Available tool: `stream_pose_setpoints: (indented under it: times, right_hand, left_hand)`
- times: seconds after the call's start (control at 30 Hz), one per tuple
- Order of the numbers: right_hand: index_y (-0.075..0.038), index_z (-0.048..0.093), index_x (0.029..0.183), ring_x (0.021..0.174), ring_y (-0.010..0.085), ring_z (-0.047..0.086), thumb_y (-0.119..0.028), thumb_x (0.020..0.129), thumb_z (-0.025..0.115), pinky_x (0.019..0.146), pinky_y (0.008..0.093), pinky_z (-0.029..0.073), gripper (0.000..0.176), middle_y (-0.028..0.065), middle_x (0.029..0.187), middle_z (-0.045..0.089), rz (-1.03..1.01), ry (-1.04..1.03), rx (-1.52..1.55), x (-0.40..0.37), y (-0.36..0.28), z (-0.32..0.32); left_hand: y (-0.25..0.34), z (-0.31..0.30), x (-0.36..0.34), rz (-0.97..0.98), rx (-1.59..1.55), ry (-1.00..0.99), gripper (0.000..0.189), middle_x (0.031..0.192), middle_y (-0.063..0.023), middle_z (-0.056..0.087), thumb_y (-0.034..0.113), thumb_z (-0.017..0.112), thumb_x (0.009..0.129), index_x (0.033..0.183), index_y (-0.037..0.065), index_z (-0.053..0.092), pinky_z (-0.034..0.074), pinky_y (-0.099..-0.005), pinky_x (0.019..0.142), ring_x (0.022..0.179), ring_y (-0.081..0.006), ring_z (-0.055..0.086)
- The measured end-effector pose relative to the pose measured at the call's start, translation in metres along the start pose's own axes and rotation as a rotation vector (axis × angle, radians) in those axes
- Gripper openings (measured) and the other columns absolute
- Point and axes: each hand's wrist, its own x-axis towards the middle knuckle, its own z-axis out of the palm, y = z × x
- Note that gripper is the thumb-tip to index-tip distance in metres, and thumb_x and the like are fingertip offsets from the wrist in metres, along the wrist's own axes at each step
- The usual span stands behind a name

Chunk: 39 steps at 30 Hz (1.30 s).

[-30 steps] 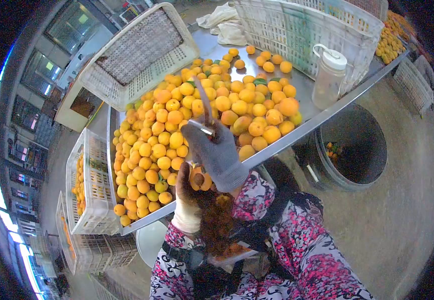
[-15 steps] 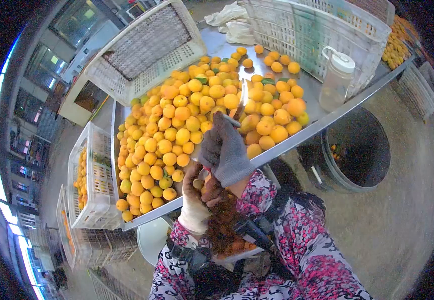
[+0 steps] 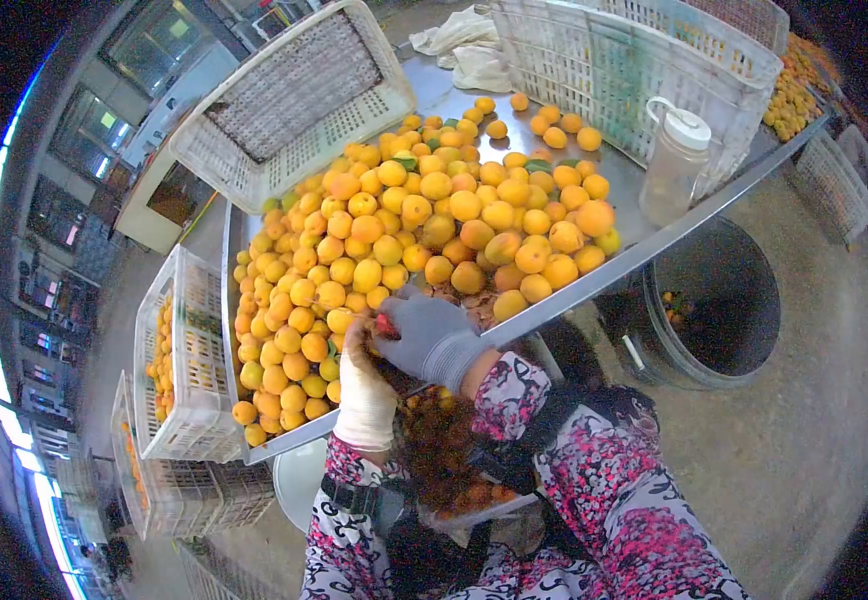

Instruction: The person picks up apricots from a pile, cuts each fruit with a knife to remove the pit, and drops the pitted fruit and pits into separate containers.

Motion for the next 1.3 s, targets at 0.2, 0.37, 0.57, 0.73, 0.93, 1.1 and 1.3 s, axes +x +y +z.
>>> stream_pose_setpoints:
  times: [0.2,0.37,0.57,0.73,0.93,1.1,1.3]
  right_hand:
    - [-0.005,0.055,0.096,0.084,0.0355,0.061,-0.034,0.075,0.062,0.075,0.0429,0.048,0.036,0.0185,0.089,0.061,0.062,0.070,0.247,-0.003,0.008,-0.003]
    - [-0.004,0.053,0.097,0.085,0.0366,0.061,-0.035,0.073,0.065,0.072,0.0427,0.049,0.042,0.0188,0.085,0.062,0.157,0.331,0.344,0.003,0.038,-0.032]
    - [-0.005,0.053,0.103,0.088,0.0370,0.060,-0.037,0.075,0.064,0.075,0.0418,0.048,0.045,0.0183,0.092,0.063,0.232,0.286,0.138,-0.003,0.038,-0.046]
    - [-0.005,0.053,0.103,0.087,0.0362,0.061,-0.038,0.076,0.064,0.074,0.0420,0.048,0.044,0.0181,0.089,0.063,0.246,0.304,0.158,-0.006,0.032,-0.055]
    - [-0.003,0.054,0.099,0.080,0.0334,0.062,-0.037,0.079,0.062,0.070,0.0394,0.049,0.040,0.0168,0.082,0.062,0.227,0.346,0.317,-0.010,0.029,-0.052]
    - [-0.003,0.052,0.092,0.062,0.0224,0.058,-0.033,0.082,0.062,0.058,0.0344,0.046,0.034,0.0095,0.069,0.057,0.141,0.363,0.468,-0.007,0.033,-0.035]
    - [-0.003,0.052,0.091,0.061,0.0211,0.057,-0.030,0.086,0.058,0.057,0.0321,0.045,0.028,0.0085,0.067,0.056,0.243,0.300,0.619,-0.010,0.023,-0.038]
  left_hand:
    - [-0.018,-0.017,0.015,0.310,0.440,-0.056,0.033,0.109,-0.0062,0.054,0.027,0.051,0.090,0.118,0.010,0.050,0.046,-0.0320,0.083,0.102,-0.0166,0.051]
    - [-0.006,0.000,0.043,-0.196,0.876,0.064,0.042,0.100,-0.0130,0.061,0.033,0.057,0.084,0.121,0.012,0.051,0.044,-0.0309,0.086,0.094,-0.0222,0.058]
    - [-0.016,0.037,0.062,-0.301,1.895,-0.167,0.059,0.110,-0.0160,0.061,0.046,0.062,0.076,0.123,0.013,0.048,0.048,-0.0392,0.082,0.100,-0.0280,0.060]
    - [-0.022,0.018,0.065,-0.170,1.783,-0.061,0.057,0.107,-0.0162,0.062,0.045,0.061,0.076,0.120,0.011,0.050,0.048,-0.0401,0.080,0.098,-0.0290,0.061]
    - [0.001,-0.001,0.008,-0.161,0.982,-0.194,0.049,0.100,-0.0182,0.062,0.038,0.059,0.082,0.117,0.004,0.050,0.048,-0.0340,0.075,0.092,-0.0272,0.062]
    - [0.003,-0.007,-0.036,-0.159,1.084,-0.479,0.048,0.101,-0.0206,0.061,0.030,0.060,0.083,0.123,0.007,0.047,0.047,-0.0337,0.078,0.094,-0.0295,0.061]
    - [0.031,-0.011,-0.025,-0.051,1.142,-0.305,0.046,0.103,-0.0168,0.062,0.021,0.062,0.081,0.121,0.001,0.050,0.046,-0.0313,0.083,0.097,-0.0237,0.060]
